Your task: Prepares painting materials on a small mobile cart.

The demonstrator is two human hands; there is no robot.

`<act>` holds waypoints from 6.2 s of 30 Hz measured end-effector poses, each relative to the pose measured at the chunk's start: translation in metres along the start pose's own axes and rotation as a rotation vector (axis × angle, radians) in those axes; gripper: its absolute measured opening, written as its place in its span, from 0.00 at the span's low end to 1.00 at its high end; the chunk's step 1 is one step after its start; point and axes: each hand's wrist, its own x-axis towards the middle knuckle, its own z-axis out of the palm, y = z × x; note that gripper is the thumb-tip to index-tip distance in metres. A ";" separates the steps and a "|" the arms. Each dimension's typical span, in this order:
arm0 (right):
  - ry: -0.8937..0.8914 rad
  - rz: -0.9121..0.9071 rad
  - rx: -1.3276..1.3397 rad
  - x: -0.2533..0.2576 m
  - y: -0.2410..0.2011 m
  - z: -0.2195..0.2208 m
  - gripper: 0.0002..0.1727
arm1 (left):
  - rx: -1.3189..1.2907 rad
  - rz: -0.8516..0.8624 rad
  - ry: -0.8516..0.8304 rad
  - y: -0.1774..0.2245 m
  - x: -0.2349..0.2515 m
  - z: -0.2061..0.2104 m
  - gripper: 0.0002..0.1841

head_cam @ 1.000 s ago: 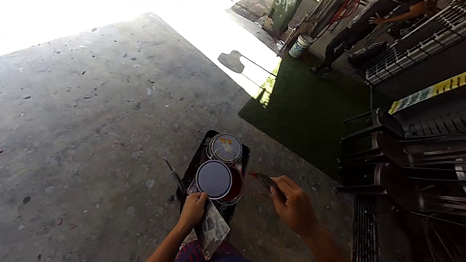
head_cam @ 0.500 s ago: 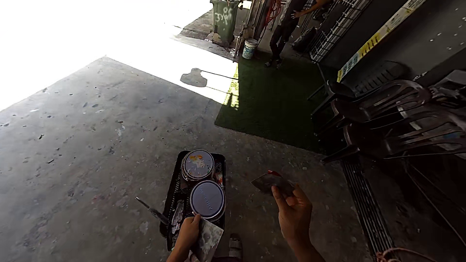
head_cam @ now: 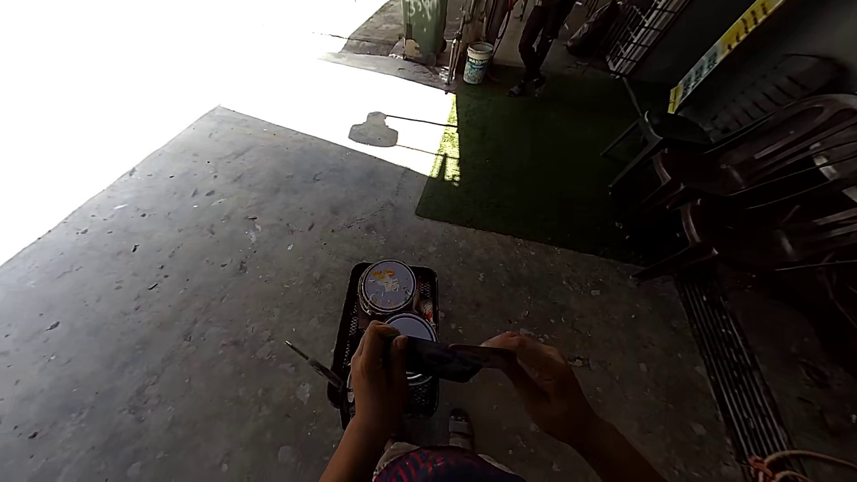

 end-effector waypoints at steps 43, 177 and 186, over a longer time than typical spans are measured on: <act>-0.363 0.906 0.182 0.168 0.184 0.060 0.27 | 0.314 -1.085 -0.334 -0.219 0.018 -0.011 0.16; 0.806 0.204 0.349 0.071 -0.047 -0.027 0.22 | -0.795 -0.480 -0.292 -0.019 0.055 0.057 0.14; 0.811 -0.143 0.638 0.071 -0.093 -0.012 0.19 | -0.827 0.040 -0.019 0.038 0.064 0.069 0.09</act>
